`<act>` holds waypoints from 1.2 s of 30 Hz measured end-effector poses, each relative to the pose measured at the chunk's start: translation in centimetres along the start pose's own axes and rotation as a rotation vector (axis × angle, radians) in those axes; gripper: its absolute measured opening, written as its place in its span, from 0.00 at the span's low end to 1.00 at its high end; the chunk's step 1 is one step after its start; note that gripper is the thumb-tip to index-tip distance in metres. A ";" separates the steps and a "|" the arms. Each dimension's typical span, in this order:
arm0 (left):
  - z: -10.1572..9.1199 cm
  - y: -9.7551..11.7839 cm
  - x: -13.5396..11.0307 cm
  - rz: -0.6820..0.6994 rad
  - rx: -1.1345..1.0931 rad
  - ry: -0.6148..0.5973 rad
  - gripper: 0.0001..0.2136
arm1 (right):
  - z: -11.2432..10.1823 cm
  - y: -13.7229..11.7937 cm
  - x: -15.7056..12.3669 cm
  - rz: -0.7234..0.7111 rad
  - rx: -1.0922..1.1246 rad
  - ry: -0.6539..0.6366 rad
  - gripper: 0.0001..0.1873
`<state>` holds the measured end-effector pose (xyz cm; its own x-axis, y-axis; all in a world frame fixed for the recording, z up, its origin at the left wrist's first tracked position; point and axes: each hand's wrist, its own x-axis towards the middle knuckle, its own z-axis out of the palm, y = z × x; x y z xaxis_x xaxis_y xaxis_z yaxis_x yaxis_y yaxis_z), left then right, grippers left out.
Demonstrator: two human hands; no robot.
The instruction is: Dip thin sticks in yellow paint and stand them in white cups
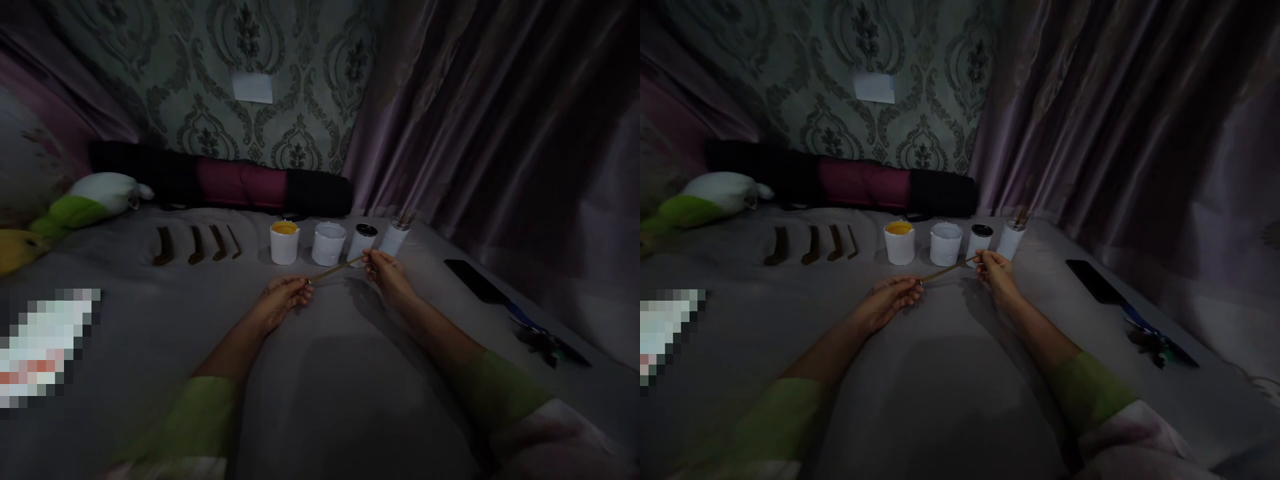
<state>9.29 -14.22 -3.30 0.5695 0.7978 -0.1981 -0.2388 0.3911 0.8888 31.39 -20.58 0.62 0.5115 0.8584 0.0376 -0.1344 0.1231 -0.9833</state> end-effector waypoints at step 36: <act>-0.9 1.3 -0.2 -0.084 -0.374 0.130 0.08 | -6.9 -10.7 1.0 -0.168 -0.017 0.284 0.06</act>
<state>8.22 -13.48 -2.50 0.5009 0.7978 -0.3357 -0.4789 0.5785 0.6602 39.23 -24.48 9.99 0.7417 0.6534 0.1512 -0.0146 0.2411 -0.9704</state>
